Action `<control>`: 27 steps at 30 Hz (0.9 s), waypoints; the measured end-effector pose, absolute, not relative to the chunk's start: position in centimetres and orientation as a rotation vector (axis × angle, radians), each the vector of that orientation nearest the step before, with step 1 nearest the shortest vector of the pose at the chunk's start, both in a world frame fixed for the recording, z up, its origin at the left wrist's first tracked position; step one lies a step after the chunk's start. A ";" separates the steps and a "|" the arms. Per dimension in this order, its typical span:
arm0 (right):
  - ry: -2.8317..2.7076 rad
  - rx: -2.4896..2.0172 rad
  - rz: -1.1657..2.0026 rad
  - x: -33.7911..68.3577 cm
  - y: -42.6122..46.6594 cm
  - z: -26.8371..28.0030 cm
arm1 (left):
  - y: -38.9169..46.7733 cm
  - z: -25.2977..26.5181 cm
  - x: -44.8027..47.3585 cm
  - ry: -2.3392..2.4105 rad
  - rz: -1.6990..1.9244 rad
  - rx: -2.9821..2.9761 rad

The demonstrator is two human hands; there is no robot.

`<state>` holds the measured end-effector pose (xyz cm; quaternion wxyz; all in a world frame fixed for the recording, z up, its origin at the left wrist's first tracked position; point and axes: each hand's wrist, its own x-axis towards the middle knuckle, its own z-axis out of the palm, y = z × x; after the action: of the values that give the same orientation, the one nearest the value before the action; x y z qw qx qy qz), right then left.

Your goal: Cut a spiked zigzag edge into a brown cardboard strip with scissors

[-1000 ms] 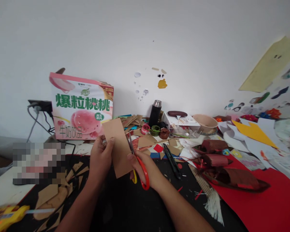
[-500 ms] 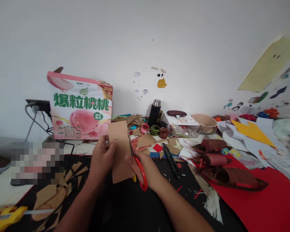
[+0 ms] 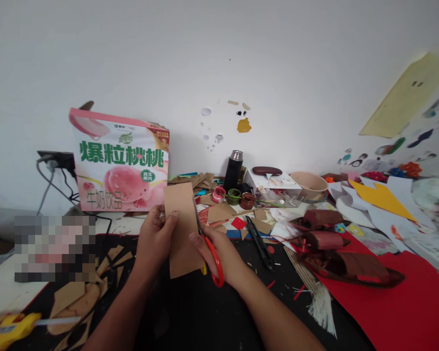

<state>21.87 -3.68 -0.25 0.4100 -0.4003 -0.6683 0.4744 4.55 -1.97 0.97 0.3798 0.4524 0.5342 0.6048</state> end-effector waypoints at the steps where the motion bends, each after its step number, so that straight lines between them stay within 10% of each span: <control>1: -1.687 -1.011 1.192 21.9 -3.7 -0.2 | -2.0 1.0 4.6 1.358 1.539 1.152; 27: -1.715 -1.123 1.002 22.0 -3.2 -1.1 | -2.5 0.7 5.9 1.374 1.511 1.282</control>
<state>22.03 -3.17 -1.07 0.4168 -0.4474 -0.6832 0.3992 5.95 -2.46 0.71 0.3571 0.4965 0.5324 0.5852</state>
